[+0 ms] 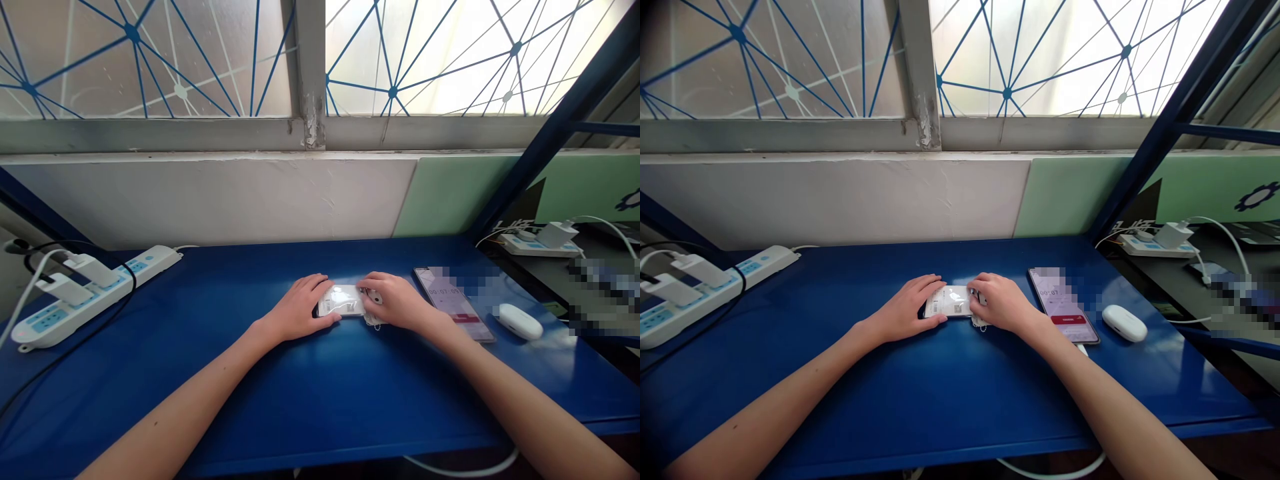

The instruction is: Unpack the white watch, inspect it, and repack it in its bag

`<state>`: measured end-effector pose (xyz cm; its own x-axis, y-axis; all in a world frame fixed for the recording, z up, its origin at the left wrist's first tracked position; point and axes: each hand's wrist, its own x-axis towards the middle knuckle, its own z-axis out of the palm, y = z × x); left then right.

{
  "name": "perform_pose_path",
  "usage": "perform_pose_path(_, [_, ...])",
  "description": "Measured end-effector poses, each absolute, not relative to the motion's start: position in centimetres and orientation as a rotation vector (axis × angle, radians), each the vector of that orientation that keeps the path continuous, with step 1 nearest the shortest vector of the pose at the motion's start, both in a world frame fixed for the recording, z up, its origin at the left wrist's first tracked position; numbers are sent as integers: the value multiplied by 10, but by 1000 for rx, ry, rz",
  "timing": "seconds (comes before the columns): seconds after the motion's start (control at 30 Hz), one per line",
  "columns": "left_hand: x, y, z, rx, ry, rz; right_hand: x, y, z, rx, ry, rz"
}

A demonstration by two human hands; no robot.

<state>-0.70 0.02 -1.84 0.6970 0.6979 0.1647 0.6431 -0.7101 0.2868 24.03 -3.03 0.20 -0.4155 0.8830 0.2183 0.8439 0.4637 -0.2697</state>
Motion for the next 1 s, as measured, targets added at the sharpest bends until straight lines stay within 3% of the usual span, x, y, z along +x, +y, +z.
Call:
perform_pose_path(0.33, [-4,0,-18,2649,1063,477,231,-32,-1,-1551,-2441,21])
perform_pose_path(1.0, [-2,0,-15,2616,1046,450,226,-36,-2,-1498,-2261,249])
